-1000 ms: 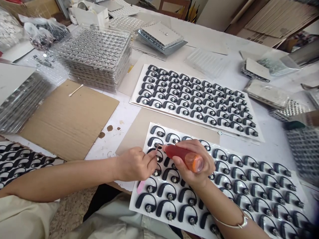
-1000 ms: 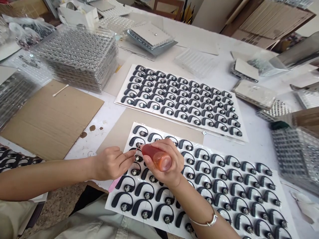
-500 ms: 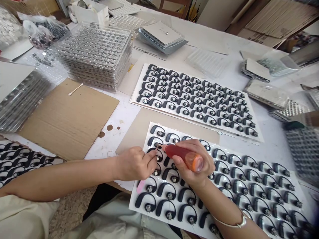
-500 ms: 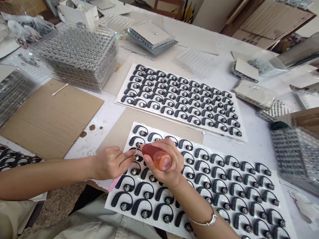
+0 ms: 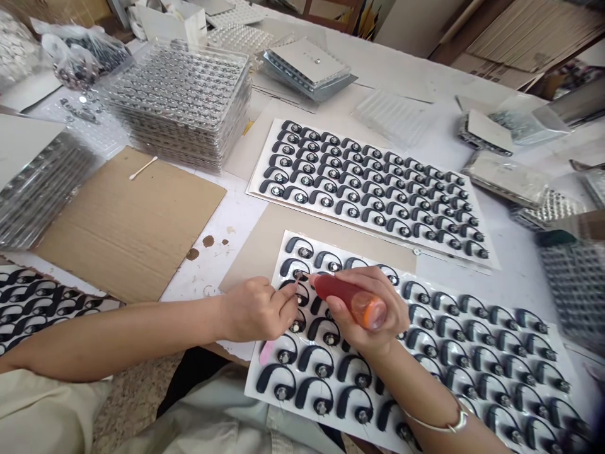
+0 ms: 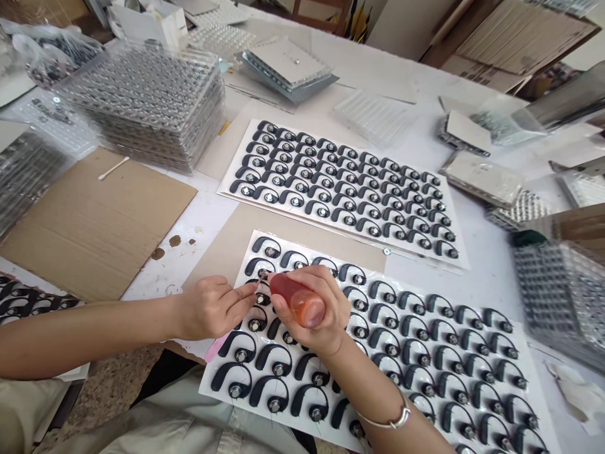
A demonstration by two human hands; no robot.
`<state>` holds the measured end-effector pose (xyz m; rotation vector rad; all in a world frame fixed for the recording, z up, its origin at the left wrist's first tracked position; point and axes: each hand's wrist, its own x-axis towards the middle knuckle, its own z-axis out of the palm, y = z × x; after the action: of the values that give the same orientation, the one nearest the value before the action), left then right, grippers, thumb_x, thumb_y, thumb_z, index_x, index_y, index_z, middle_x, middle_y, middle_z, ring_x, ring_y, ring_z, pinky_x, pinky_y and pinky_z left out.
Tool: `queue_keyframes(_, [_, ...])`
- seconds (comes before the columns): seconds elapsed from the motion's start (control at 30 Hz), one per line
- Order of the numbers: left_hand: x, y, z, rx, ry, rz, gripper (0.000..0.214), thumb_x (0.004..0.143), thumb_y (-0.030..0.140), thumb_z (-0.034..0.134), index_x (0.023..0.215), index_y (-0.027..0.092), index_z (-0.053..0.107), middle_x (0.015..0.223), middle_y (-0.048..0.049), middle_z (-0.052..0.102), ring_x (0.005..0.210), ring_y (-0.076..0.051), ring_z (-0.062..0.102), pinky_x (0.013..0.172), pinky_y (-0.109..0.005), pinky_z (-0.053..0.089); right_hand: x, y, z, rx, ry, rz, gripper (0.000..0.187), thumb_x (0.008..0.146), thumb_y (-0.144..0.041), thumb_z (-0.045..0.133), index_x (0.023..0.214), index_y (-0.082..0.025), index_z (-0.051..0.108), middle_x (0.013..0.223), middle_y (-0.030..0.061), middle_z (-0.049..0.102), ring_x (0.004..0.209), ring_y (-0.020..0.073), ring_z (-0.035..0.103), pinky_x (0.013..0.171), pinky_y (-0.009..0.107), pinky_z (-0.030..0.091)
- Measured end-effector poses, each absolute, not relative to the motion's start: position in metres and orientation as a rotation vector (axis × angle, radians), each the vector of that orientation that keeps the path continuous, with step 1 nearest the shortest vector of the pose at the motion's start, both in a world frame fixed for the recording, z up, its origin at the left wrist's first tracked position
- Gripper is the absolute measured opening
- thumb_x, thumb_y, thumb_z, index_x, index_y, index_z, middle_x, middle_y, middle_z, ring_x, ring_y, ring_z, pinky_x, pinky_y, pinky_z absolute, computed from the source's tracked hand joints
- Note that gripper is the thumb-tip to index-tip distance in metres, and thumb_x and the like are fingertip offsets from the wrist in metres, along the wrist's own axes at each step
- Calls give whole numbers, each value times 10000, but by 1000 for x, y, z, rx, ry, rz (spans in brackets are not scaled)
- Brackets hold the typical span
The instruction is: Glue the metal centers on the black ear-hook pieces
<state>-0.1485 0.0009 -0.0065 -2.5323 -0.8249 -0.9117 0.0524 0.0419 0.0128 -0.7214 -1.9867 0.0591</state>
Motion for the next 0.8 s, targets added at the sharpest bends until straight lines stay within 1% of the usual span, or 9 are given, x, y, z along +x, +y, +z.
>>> queue_keyframes(0.2, [-149,2,-4,-2538,-826,-911,53,815,86,626,766,76,643,881,-145,731,467,-128,582,366,-242,438,54,41,13,-788,-1938,151,213,765,-251,691,944,-175,603,739,44,628,624,172,588,490,308,489])
queue_keyframes(0.3, [-150,2,-4,-2542,-820,-918,111,860,131,609,773,67,636,862,-149,728,453,-128,577,360,-249,441,53,39,12,-814,-1930,164,207,755,-254,694,927,-170,613,741,44,626,630,165,585,506,308,497])
queue_keyframes(0.43, [-150,2,-5,-2548,-794,-909,196,906,211,593,784,62,635,869,-157,724,497,-139,614,366,-245,449,52,39,12,-833,-1912,205,199,749,-262,695,913,-176,622,735,40,625,621,162,587,503,309,504])
queue_keyframes(0.53, [-150,2,-6,-2539,-796,-906,174,903,168,566,773,73,630,872,-152,725,473,-134,598,366,-247,448,55,41,22,-872,-1850,300,192,758,-300,696,902,-190,633,729,37,626,603,163,592,467,303,499])
queue_keyframes(0.63, [-151,2,-6,-2541,-807,-909,110,866,84,543,790,75,622,875,-143,727,429,-123,560,365,-250,449,61,44,39,-928,-1833,376,205,779,-347,689,926,-212,643,764,45,636,637,173,605,494,320,523])
queue_keyframes(0.73, [-151,2,-6,-2555,-829,-922,123,870,81,512,807,79,617,899,-149,726,424,-127,553,366,-260,451,66,44,51,-951,-1923,374,282,761,-346,719,1002,-226,637,838,60,650,731,193,619,579,352,559])
queue_keyframes(0.8, [-151,2,-7,-2558,-837,-927,134,876,77,501,806,84,616,903,-149,726,436,-131,563,370,-261,454,69,39,49,-892,-1993,330,347,755,-328,729,1069,-230,618,870,65,654,773,201,623,594,351,571])
